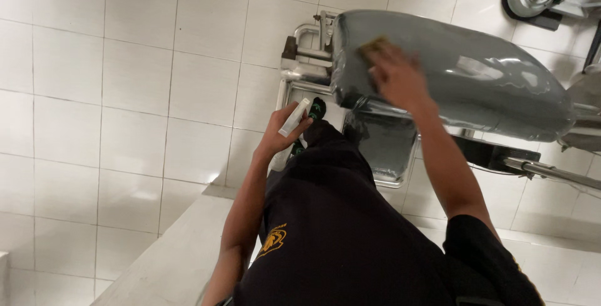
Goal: The person sprays cleaning solution onto the metal frame and padded seat of a gym weight machine and wipes the surfaces with a cloth.
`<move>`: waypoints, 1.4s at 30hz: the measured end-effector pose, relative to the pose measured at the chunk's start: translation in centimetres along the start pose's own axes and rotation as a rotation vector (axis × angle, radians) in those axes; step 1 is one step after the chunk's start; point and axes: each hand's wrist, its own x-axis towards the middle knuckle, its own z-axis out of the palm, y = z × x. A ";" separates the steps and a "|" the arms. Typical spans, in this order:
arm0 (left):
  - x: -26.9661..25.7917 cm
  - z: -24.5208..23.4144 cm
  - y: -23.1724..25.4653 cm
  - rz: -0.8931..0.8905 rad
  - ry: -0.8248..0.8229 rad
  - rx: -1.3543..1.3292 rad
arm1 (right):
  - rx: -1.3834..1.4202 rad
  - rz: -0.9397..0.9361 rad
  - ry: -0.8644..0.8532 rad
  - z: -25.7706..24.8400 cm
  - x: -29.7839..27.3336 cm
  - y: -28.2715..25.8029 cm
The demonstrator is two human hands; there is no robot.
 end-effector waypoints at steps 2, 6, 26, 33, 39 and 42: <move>1.5 0.0 0.4 0.007 -0.009 -0.016 | -0.062 0.365 -0.009 -2.1 -0.4 5.4; 4.3 -0.2 0.7 -0.002 -0.011 0.010 | -0.009 0.661 -0.064 -3.9 1.9 15.0; 11.8 -0.5 0.2 0.083 0.018 -0.028 | -0.092 -0.029 0.249 2.7 1.3 -7.4; 11.4 -3.6 -1.1 0.129 -0.041 0.075 | -0.334 -0.143 0.371 7.3 -1.9 -9.0; 9.5 -6.2 -3.8 0.201 -0.105 0.075 | -0.357 0.117 0.520 11.0 -1.1 -15.5; 9.5 -6.2 -4.6 0.155 -0.226 0.035 | 0.207 0.206 0.329 12.9 1.9 -19.2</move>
